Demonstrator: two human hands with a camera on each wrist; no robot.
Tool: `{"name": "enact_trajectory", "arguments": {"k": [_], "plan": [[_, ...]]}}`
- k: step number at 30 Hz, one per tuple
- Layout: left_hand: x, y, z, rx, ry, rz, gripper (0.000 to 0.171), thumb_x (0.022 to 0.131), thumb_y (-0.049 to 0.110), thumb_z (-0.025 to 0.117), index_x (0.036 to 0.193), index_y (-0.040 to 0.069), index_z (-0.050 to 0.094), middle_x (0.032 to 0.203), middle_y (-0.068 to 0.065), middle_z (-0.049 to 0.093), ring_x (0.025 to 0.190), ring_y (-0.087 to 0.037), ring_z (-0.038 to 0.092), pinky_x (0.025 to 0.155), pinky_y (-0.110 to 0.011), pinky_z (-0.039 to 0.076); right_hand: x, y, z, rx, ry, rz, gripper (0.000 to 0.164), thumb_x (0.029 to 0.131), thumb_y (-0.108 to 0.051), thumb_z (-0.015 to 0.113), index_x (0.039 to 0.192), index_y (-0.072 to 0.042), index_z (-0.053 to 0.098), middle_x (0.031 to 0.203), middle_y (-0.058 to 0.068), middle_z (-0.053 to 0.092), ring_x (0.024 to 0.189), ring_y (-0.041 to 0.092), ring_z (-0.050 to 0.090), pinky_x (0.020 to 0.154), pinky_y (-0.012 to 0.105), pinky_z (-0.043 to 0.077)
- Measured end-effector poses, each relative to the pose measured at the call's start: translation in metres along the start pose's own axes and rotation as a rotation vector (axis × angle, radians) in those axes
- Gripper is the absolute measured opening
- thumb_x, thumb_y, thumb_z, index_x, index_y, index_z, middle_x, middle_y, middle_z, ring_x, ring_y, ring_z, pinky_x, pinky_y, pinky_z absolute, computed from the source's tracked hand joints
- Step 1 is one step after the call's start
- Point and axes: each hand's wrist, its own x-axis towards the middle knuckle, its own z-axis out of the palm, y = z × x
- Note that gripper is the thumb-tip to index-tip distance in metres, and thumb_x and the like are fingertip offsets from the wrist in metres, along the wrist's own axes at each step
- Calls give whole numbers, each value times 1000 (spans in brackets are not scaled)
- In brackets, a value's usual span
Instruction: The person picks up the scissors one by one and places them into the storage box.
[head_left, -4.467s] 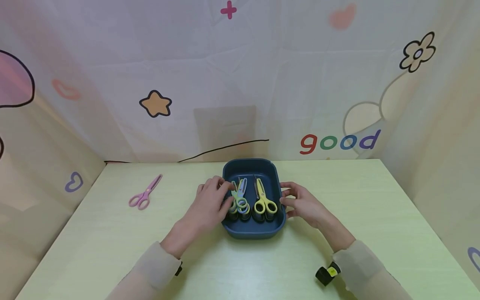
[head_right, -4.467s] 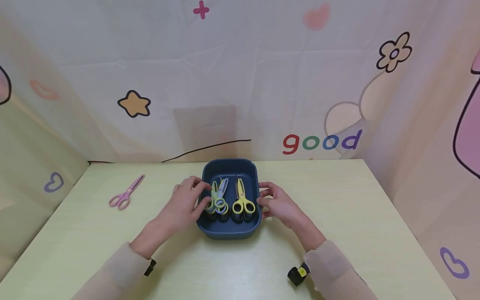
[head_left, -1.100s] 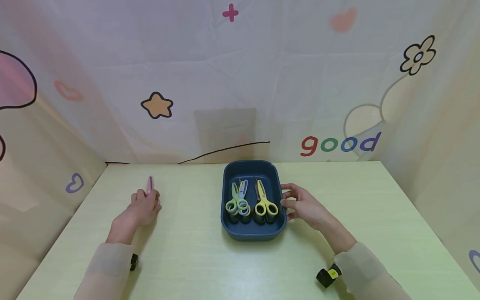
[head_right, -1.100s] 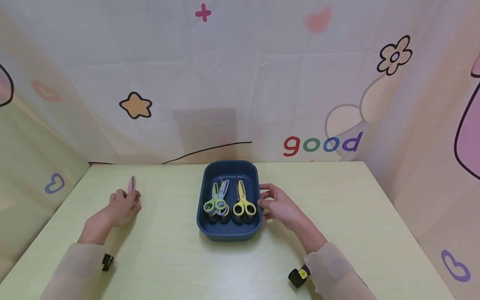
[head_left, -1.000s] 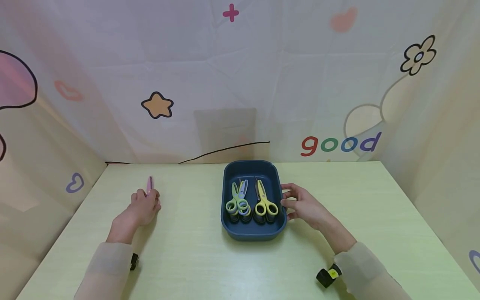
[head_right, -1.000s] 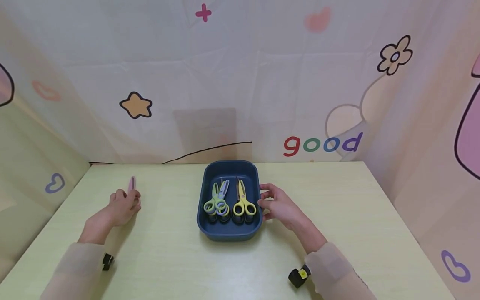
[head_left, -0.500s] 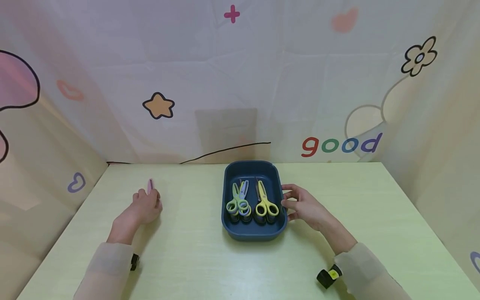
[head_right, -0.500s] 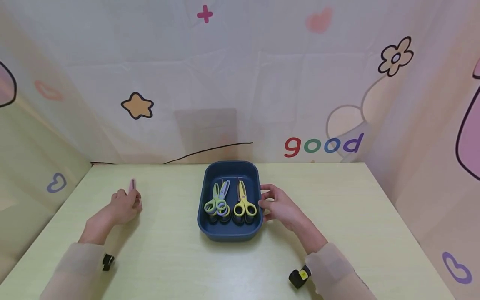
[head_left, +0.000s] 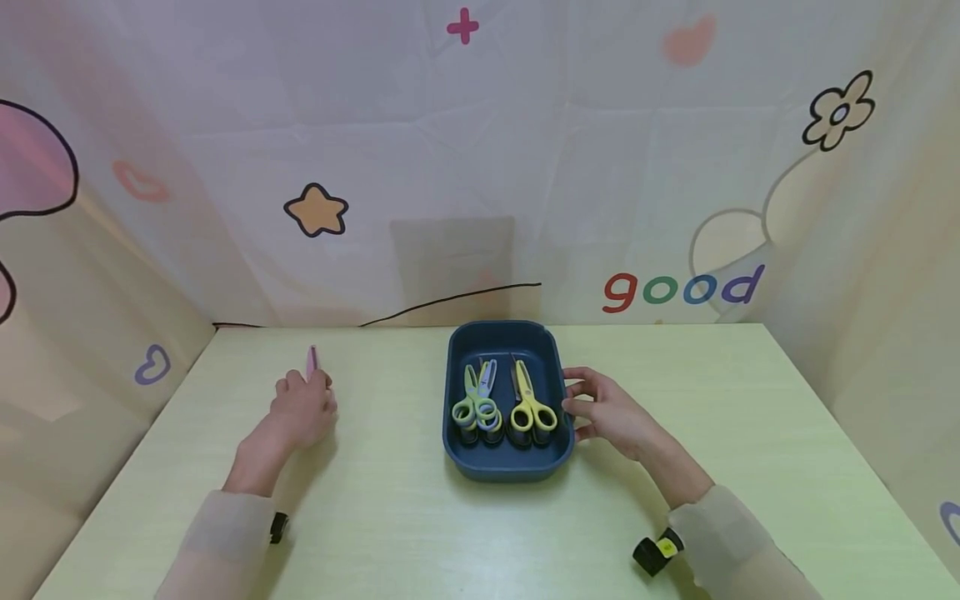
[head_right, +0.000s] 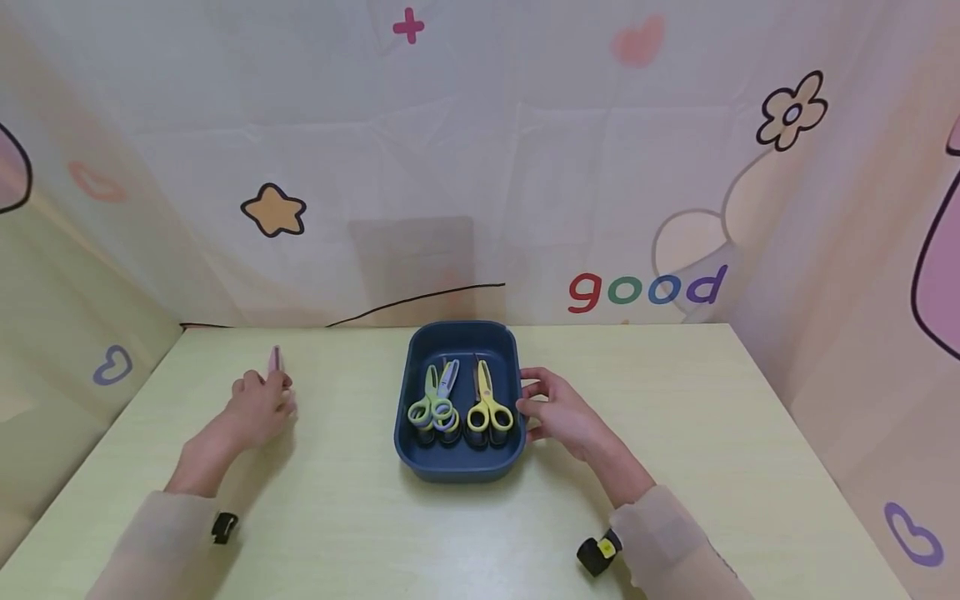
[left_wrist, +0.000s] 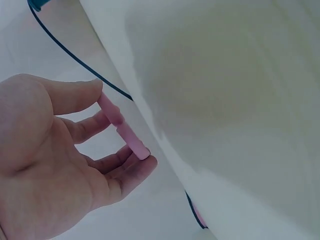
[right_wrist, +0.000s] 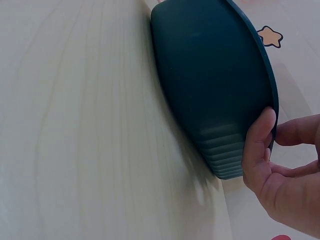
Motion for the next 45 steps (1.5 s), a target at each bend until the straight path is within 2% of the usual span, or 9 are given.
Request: {"name": "enact_trajectory", "arguments": {"k": [7, 14, 20, 29, 33, 41, 45], "plan": [[-2, 18, 2, -23, 35, 37, 33, 103, 11, 51, 128, -10, 45, 116, -38, 37, 108, -53, 37, 84, -59, 42, 1, 0, -1, 1, -1, 2, 52, 104, -2, 53, 152, 4, 33, 125, 23, 46, 94, 29, 58, 72, 35, 59], [-5, 39, 3, -6, 103, 102, 32, 102, 13, 52, 126, -8, 47, 112, -35, 41, 104, -50, 40, 80, -56, 42, 2, 1, -1, 5, -6, -6, 52, 104, -1, 53, 152, 4, 34, 121, 21, 47, 92, 28, 58, 71, 35, 59], [-6, 51, 9, -40, 156, 165, 31, 100, 15, 52, 125, -5, 49, 108, -29, 42, 102, -45, 41, 81, -55, 40, 2, 0, 0, 4, -5, -6, 52, 104, -1, 53, 152, 4, 34, 121, 21, 47, 93, 27, 58, 71, 35, 59], [-5, 73, 19, -99, 238, 170, 32, 96, 15, 50, 124, -1, 51, 120, -30, 44, 113, -46, 39, 88, -58, 37, 1, 1, 0, 7, -7, -16, 52, 104, 0, 52, 152, 5, 33, 119, 20, 47, 92, 26, 58, 70, 34, 59], [-5, 85, 22, -121, 266, 165, 32, 95, 14, 52, 123, 0, 51, 117, -28, 44, 111, -45, 39, 87, -57, 36, 1, 1, 0, 6, -10, -17, 52, 104, 0, 52, 152, 5, 33, 119, 20, 47, 91, 26, 58, 69, 34, 59], [-7, 113, 24, -153, 262, 178, 31, 95, 17, 54, 122, 1, 52, 114, -26, 45, 110, -43, 40, 86, -54, 37, 2, 1, 1, 9, -13, -18, 52, 104, -1, 52, 152, 5, 33, 120, 21, 46, 91, 27, 58, 69, 34, 59], [-8, 125, 28, -135, 245, 197, 30, 96, 17, 55, 122, 1, 52, 113, -26, 46, 109, -43, 41, 86, -53, 39, 2, 1, 0, 11, -13, -17, 52, 104, -1, 52, 153, 5, 33, 122, 22, 46, 91, 27, 58, 70, 34, 59]]}}
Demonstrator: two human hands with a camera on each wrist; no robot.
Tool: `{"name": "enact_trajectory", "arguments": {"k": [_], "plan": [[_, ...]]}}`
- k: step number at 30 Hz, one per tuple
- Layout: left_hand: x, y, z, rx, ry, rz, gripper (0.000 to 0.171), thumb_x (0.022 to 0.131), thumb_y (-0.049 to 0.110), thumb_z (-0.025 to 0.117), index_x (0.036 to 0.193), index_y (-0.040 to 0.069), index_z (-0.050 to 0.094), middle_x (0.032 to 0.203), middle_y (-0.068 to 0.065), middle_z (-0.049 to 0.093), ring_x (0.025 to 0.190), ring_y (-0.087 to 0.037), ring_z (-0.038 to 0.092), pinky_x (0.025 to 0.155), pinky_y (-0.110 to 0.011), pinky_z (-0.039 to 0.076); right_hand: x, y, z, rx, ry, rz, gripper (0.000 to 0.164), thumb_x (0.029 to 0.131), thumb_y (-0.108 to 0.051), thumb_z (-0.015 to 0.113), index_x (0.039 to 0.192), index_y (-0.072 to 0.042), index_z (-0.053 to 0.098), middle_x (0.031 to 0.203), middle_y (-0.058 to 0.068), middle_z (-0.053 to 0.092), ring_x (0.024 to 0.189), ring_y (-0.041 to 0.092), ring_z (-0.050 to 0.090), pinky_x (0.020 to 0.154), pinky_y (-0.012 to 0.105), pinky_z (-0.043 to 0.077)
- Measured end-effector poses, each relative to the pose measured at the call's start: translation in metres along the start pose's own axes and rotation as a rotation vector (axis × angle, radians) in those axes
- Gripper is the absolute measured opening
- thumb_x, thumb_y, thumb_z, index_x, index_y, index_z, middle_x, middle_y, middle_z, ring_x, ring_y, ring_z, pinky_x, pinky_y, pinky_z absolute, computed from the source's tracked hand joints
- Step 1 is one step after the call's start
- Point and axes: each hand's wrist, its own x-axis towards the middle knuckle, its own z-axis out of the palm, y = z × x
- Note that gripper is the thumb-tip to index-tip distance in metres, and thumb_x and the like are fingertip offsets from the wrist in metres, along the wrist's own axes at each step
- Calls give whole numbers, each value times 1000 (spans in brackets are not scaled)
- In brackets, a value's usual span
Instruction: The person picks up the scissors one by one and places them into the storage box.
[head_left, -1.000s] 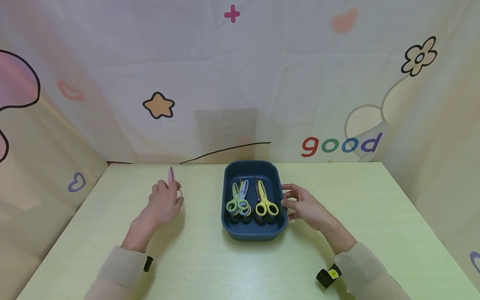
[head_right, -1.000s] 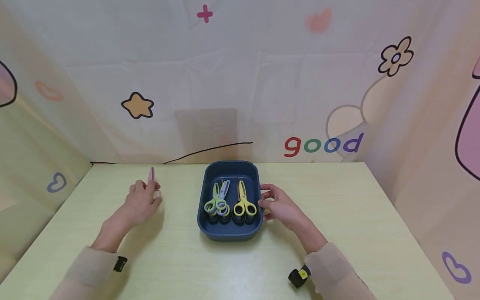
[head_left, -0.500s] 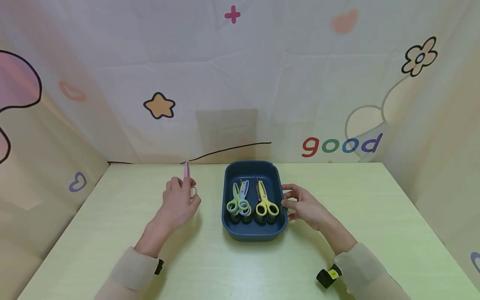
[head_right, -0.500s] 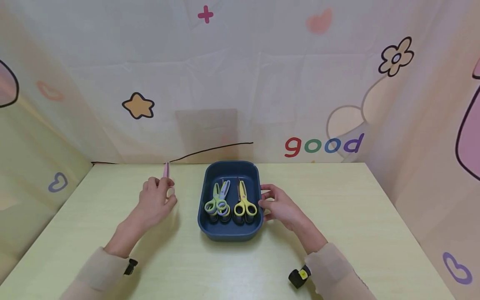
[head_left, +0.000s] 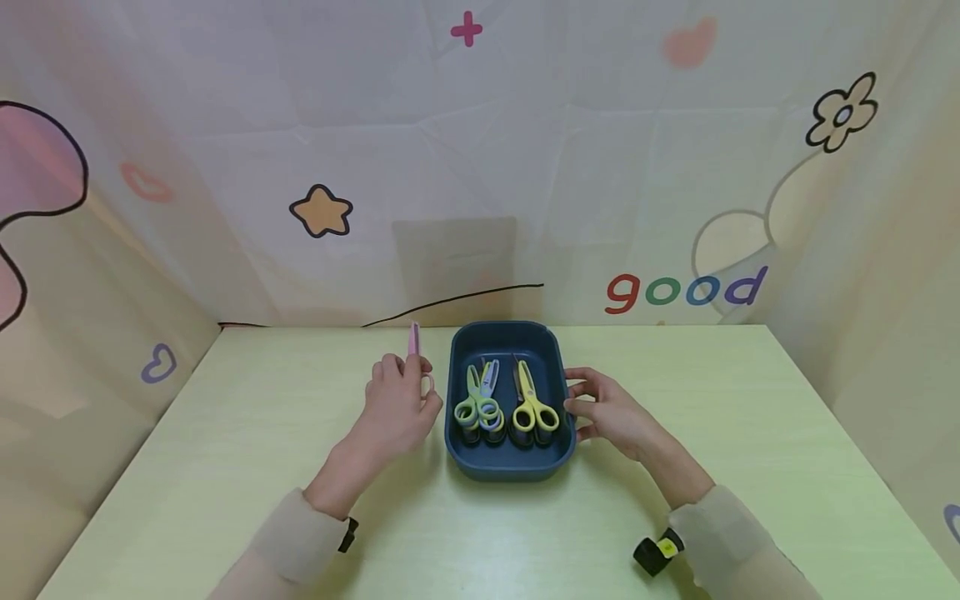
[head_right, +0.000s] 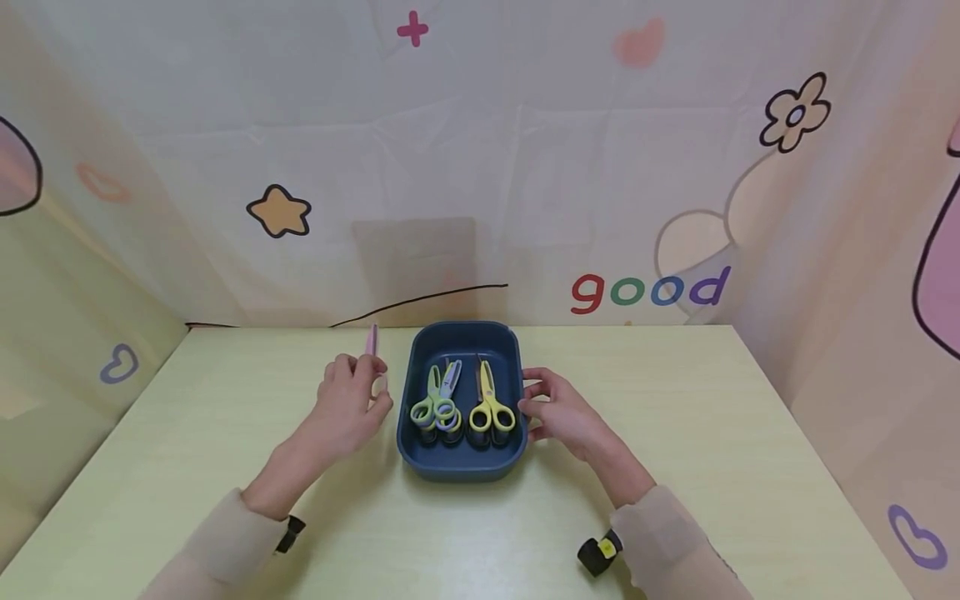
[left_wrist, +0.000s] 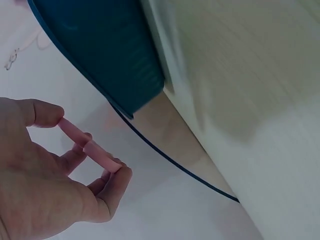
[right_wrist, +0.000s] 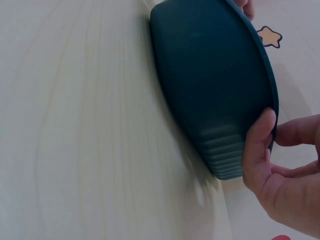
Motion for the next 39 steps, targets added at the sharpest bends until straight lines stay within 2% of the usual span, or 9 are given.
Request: {"name": "enact_trajectory", "arguments": {"k": [8, 11, 17, 22, 27, 32, 39], "plan": [[2, 22, 9, 25, -85, 13, 31, 96, 18, 58, 121, 2, 52, 107, -20, 45, 102, -37, 41, 83, -47, 40, 1, -1, 0, 0, 2, -2, 52, 104, -1, 52, 152, 4, 33, 120, 21, 46, 91, 27, 58, 70, 34, 59], [2, 30, 13, 32, -87, 36, 31, 95, 18, 57, 120, 0, 53, 105, -19, 44, 100, -36, 40, 81, -46, 39, 0, -1, 0, 0, 1, -3, 52, 104, -1, 53, 152, 5, 33, 120, 21, 46, 90, 26, 59, 69, 33, 59], [3, 43, 23, 59, -44, 108, 30, 93, 15, 55, 118, -2, 54, 101, -20, 43, 95, -36, 40, 78, -46, 38, -1, -1, 0, 9, -9, -22, 52, 104, 0, 52, 152, 7, 32, 118, 21, 45, 86, 24, 58, 67, 33, 58], [5, 54, 29, 107, -63, 145, 30, 95, 17, 54, 119, -1, 54, 103, -21, 42, 98, -37, 40, 78, -45, 39, -1, 0, -1, 5, -3, -14, 51, 104, 0, 52, 152, 6, 33, 118, 21, 45, 87, 25, 59, 67, 33, 58], [8, 62, 36, 152, -123, 141, 31, 99, 20, 53, 122, -1, 53, 107, -22, 45, 102, -37, 42, 79, -43, 42, 0, 1, -1, 2, -4, -14, 52, 104, 0, 52, 152, 6, 33, 120, 22, 46, 89, 26, 58, 68, 34, 59], [10, 67, 43, 237, -193, 124, 38, 101, 24, 54, 127, -3, 51, 113, -24, 47, 105, -36, 42, 84, -41, 44, 0, 1, -1, 7, -10, -13, 52, 104, 0, 51, 152, 6, 32, 119, 22, 46, 91, 26, 58, 68, 34, 59], [10, 74, 52, 328, -223, 121, 43, 101, 27, 57, 128, -6, 51, 126, -33, 48, 110, -43, 47, 91, -47, 49, 0, 0, 0, 5, -6, -12, 53, 104, 0, 52, 152, 6, 32, 119, 22, 46, 92, 26, 57, 68, 34, 59]]}}
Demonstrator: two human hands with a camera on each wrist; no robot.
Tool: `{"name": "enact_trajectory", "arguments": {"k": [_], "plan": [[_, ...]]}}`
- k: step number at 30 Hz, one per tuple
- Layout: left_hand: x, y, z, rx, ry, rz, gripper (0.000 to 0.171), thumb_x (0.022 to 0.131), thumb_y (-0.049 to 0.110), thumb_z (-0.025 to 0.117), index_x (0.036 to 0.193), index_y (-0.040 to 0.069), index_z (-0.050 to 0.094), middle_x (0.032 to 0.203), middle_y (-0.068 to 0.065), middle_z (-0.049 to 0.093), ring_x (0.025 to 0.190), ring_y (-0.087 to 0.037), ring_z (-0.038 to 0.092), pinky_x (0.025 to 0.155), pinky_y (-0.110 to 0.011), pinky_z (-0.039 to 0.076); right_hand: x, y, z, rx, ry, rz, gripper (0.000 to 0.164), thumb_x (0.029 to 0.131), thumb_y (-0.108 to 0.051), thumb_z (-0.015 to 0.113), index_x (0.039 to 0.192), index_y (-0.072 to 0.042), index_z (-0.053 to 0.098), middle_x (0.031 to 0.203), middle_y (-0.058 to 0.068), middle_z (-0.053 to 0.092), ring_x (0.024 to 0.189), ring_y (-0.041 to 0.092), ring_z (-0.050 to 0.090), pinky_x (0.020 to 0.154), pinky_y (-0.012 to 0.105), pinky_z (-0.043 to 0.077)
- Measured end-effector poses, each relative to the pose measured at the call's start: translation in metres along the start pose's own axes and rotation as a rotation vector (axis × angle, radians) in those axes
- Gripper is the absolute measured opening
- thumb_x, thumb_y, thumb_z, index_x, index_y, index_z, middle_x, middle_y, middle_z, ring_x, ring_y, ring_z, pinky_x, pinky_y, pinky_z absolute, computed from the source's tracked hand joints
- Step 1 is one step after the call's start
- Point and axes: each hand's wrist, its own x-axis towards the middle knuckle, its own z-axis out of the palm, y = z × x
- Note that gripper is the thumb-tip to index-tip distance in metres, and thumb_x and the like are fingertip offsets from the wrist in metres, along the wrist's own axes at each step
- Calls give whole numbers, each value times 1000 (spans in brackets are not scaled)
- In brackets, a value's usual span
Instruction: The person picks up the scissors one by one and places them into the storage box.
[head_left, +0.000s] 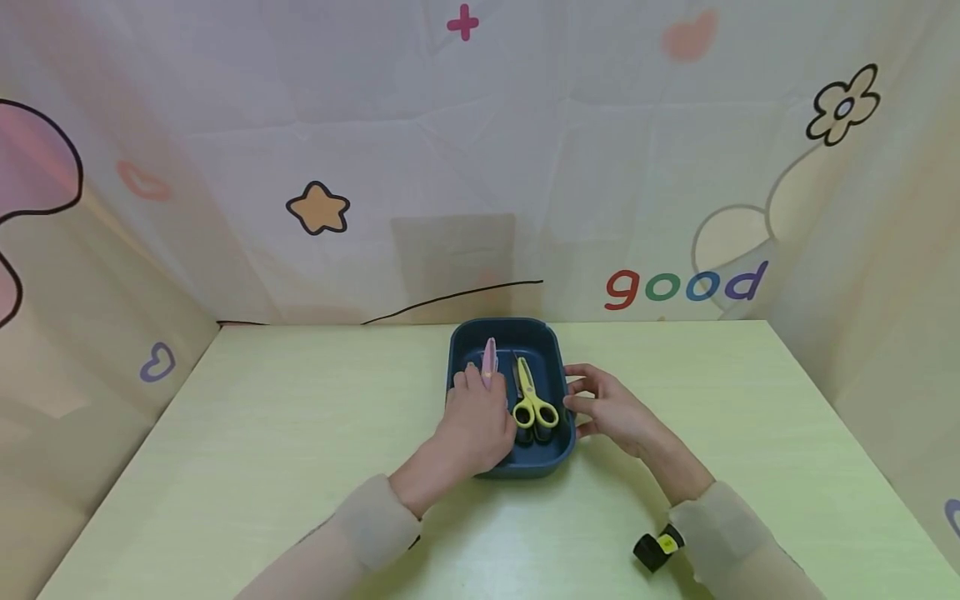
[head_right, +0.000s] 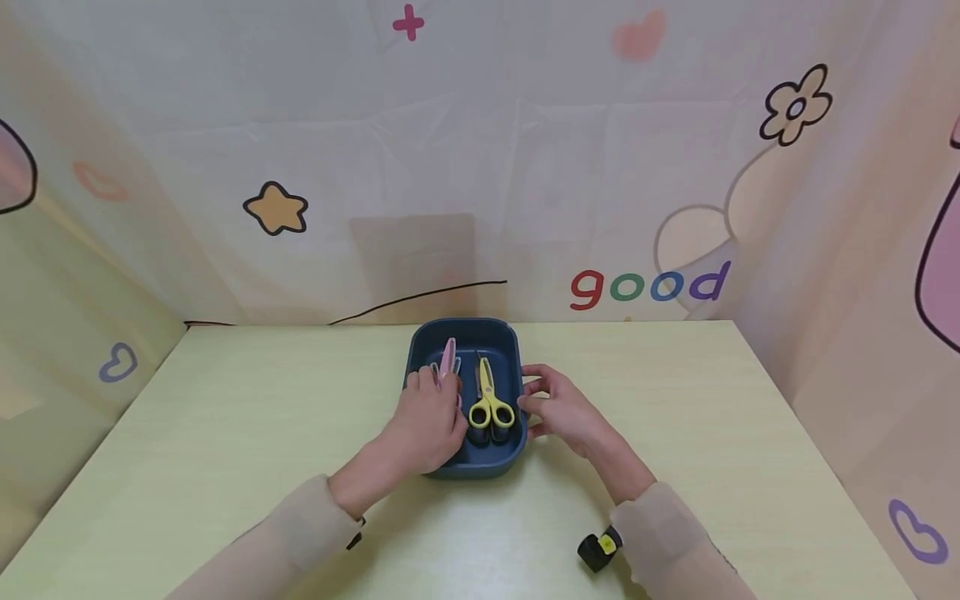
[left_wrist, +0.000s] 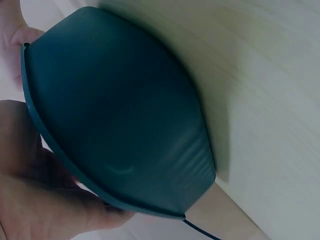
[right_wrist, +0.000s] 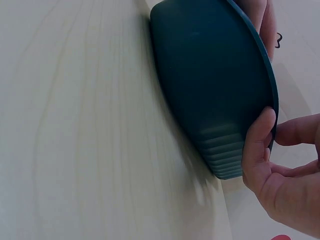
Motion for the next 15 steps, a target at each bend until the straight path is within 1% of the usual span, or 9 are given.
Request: {"name": "enact_trajectory", "arguments": {"k": [3, 5, 7, 15], "plan": [[0, 2, 2, 39, -29, -22, 47, 102, 30, 57, 131, -7, 51, 130, -35, 48, 114, -44, 47, 96, -49, 48, -1, -1, 1, 2, -6, -2, 53, 104, -1, 53, 152, 6, 32, 120, 23, 47, 93, 26, 56, 68, 34, 59], [1, 2, 4, 57, -43, -37, 47, 102, 31, 56, 130, -7, 52, 127, -33, 49, 113, -43, 47, 96, -48, 48, -1, -1, 2, 1, -10, -5, 53, 104, -1, 53, 152, 6, 32, 121, 23, 47, 93, 27, 56, 69, 34, 59], [2, 1, 4, 69, -44, -42, 47, 103, 31, 56, 129, -7, 52, 124, -31, 51, 111, -41, 47, 94, -47, 48, -1, -1, 2, 1, -8, -5, 53, 104, -1, 53, 152, 6, 32, 121, 24, 47, 93, 27, 57, 68, 34, 59], [3, 1, 4, 120, -39, -51, 47, 104, 33, 55, 130, -6, 55, 125, -30, 51, 112, -40, 48, 95, -46, 49, 0, 1, 0, 4, -4, -3, 52, 104, 0, 52, 152, 6, 33, 122, 25, 46, 93, 27, 56, 68, 34, 59]]}}
